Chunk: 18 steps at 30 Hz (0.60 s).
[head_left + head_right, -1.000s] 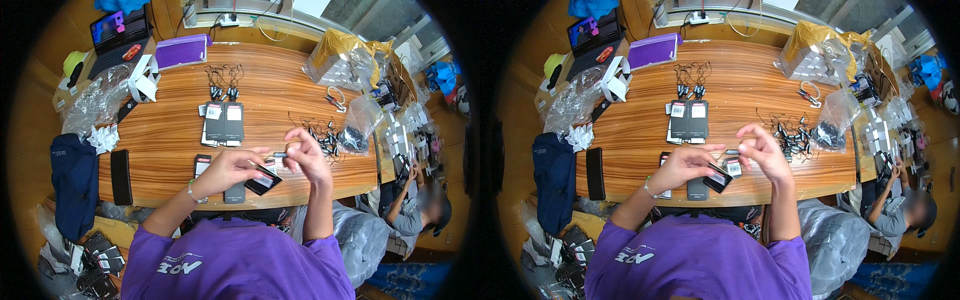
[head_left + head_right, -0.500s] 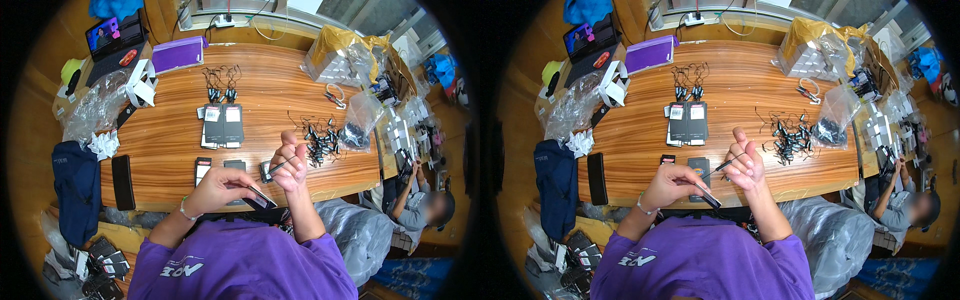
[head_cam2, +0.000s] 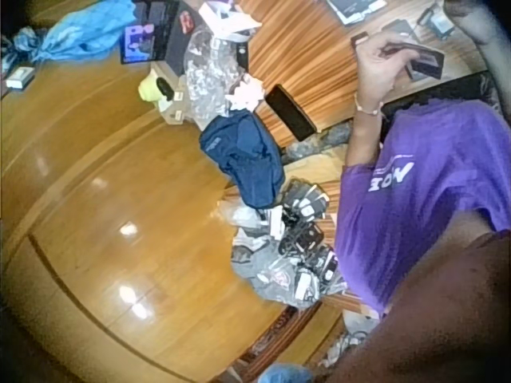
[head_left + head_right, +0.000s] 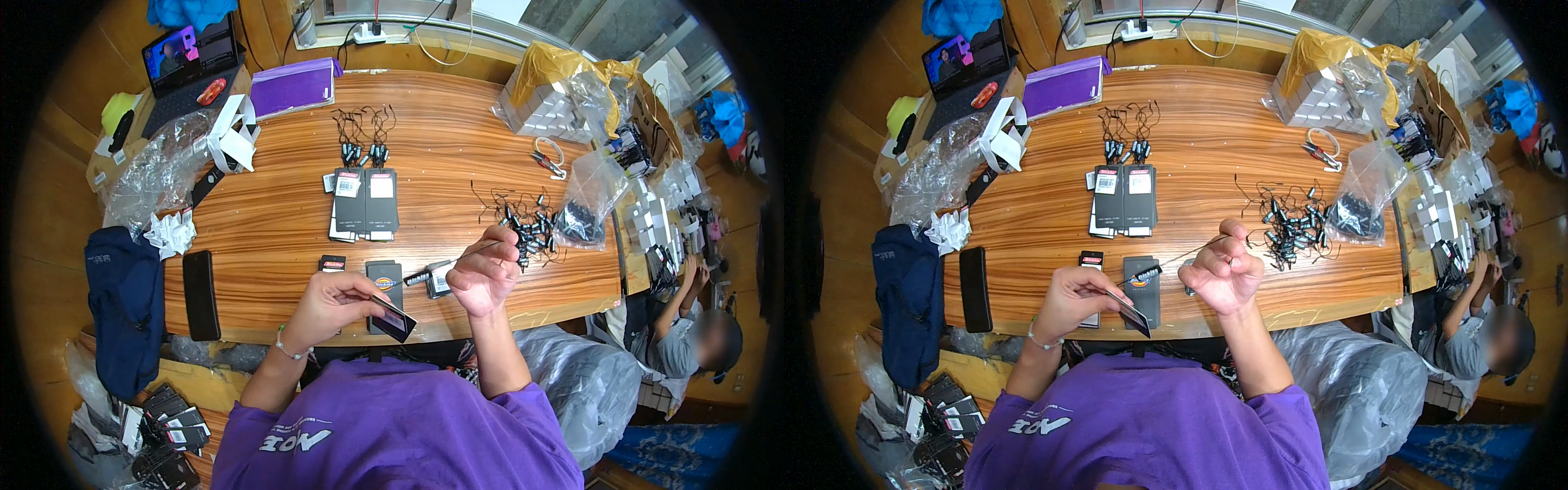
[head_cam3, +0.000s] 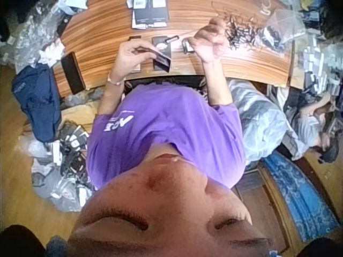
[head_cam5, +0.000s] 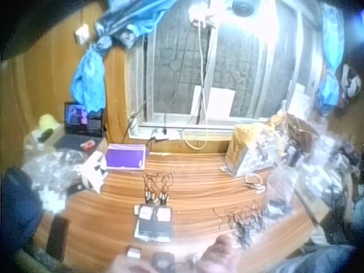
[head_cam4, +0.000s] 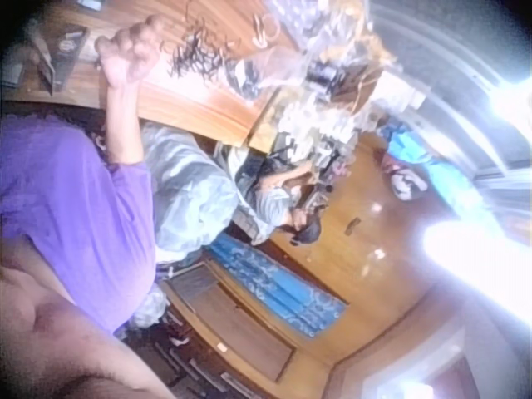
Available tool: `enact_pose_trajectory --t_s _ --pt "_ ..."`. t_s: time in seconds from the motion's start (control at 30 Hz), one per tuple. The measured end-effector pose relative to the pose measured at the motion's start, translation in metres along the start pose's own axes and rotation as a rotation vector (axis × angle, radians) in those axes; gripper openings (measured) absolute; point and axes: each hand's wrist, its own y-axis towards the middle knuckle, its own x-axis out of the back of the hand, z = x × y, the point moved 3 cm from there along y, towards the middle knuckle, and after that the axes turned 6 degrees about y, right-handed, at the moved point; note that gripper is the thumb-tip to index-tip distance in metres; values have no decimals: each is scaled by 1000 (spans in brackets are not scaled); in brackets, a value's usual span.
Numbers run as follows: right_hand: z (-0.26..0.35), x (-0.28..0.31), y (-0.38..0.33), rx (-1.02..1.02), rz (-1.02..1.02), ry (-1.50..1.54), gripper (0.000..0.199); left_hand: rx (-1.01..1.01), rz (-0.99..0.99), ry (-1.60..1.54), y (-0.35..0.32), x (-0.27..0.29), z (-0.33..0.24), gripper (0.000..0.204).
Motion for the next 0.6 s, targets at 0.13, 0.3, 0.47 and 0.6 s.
enact_pose_trajectory --t_s 0.13,0.3,0.47,0.6 --pt "-3 1 1 -4 51 21 27 -2 -4 -19 0 -2 3 13" --pt "-10 -12 8 -23 74 24 38 5 20 15 0 -5 2 13" --pt "-12 -15 8 -70 109 -4 47 9 16 25 0 -4 2 12" --pt "-12 -15 8 -77 118 -12 48 8 25 7 -1 -4 2 12"
